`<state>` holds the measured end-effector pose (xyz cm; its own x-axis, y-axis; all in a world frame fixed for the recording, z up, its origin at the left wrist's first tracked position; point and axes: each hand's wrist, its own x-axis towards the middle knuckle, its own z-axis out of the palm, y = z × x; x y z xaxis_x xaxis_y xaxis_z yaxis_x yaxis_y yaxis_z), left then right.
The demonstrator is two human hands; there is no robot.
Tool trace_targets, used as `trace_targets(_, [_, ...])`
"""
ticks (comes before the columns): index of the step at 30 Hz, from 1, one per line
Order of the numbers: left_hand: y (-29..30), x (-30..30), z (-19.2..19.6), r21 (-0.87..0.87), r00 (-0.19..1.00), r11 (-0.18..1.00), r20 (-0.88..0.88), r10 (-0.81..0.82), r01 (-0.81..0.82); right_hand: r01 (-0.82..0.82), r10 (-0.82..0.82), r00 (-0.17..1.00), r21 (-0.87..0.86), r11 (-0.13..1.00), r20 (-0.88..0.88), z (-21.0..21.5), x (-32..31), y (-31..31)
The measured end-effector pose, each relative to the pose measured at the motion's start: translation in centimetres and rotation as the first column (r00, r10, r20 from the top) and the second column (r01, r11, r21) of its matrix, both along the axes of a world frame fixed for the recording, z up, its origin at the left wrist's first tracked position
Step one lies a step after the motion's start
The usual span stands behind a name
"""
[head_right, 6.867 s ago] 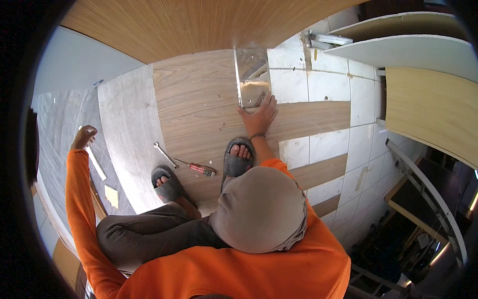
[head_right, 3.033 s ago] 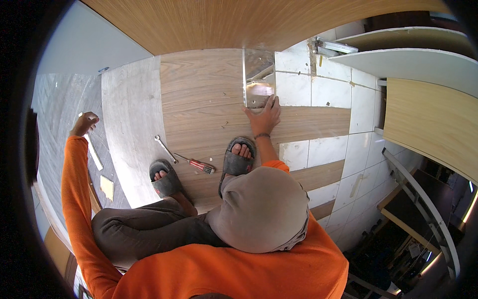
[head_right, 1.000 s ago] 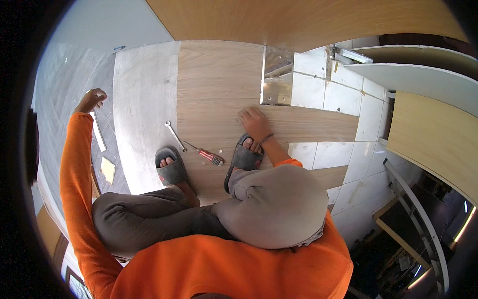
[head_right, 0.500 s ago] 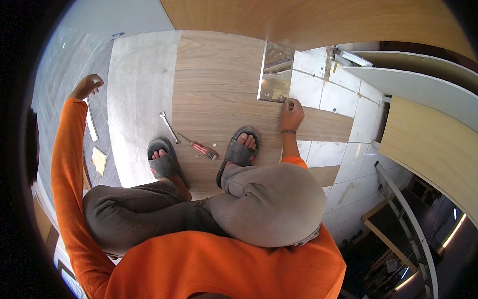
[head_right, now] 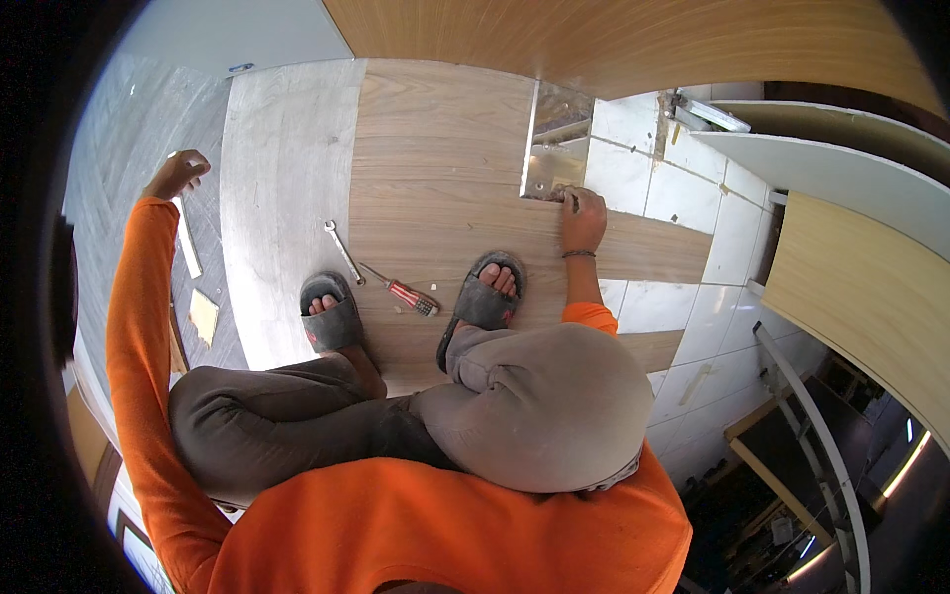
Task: The person sits on the floor and uses a screwdriver and a wrench to adjust a metal transition strip or bracket at the edge of a wooden floor. They repeatedly tighten and loosen screws to align the metal piece with the flooring.
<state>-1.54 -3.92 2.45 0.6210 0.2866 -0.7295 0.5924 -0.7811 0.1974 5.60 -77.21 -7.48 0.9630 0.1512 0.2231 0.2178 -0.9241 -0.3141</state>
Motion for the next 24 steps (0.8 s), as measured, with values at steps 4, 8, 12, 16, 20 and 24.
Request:
trace_targets(4, [0.0,0.2,-0.3,0.010,1.000,1.000,-0.001,-0.013,0.013,0.014,-0.014,1.000,0.012,1.000,0.013,0.0,-0.7,0.5])
trace_targets(8, [0.1,0.2,-0.3,0.003,1.000,1.000,-0.010,-0.016,0.016,0.089,-0.087,0.996,0.137,0.987,-0.020,-0.5,-1.1,0.5])
trace_targets(12, [0.4,-0.2,-0.9,0.020,1.000,1.000,0.004,-0.007,0.007,0.075,-0.076,0.997,0.077,0.994,0.009,-0.7,-1.2,0.5])
trace_targets(16, [1.0,-0.2,-1.2,-0.006,1.000,1.000,0.017,-0.003,0.003,0.121,-0.122,0.993,0.093,0.988,0.005,-0.4,-1.3,0.8])
trace_targets(20, [1.2,-0.1,-1.7,0.000,0.999,0.999,0.010,-0.040,0.040,0.127,-0.127,0.992,0.091,0.988,0.002,-0.1,-1.4,0.8])
trace_targets(24, [1.3,-0.2,-1.9,0.012,1.000,1.000,0.012,-0.003,0.003,0.165,-0.159,0.986,0.234,0.958,-0.044,0.4,-1.5,1.0])
